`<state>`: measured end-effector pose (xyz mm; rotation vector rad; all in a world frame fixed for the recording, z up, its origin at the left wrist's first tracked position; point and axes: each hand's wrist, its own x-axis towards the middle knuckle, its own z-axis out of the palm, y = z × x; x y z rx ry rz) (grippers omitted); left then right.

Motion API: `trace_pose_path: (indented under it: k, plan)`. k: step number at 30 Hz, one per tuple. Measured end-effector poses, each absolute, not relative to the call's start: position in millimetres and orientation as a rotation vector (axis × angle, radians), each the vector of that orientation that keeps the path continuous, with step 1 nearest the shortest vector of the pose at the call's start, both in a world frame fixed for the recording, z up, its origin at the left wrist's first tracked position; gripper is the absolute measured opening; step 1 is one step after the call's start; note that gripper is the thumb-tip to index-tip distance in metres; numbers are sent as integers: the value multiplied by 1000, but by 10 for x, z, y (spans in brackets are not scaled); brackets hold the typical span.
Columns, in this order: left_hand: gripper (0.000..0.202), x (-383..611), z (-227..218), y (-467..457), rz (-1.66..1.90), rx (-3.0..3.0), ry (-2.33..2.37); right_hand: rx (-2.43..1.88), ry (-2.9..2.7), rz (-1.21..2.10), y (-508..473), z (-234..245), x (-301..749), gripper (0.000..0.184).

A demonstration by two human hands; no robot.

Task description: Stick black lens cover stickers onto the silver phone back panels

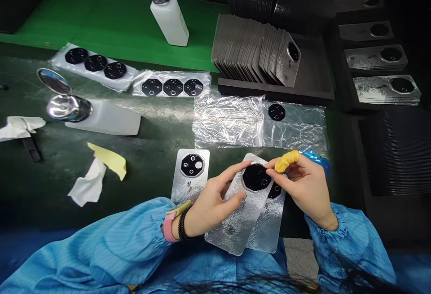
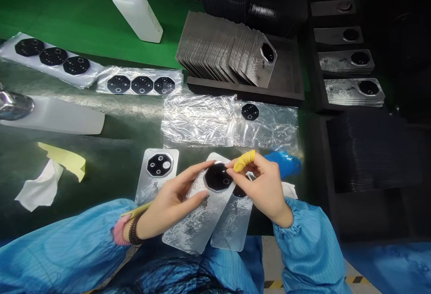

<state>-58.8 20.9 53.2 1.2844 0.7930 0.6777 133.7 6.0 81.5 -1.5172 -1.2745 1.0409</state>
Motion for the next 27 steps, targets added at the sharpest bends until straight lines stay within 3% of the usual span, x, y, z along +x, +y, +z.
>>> trace_pose_path:
  k: [27]
  plan:
    - [48, -597, 534, 205, 653, 1353, 817, -1494, -1288, 1046, 65, 814, 1333, 10]
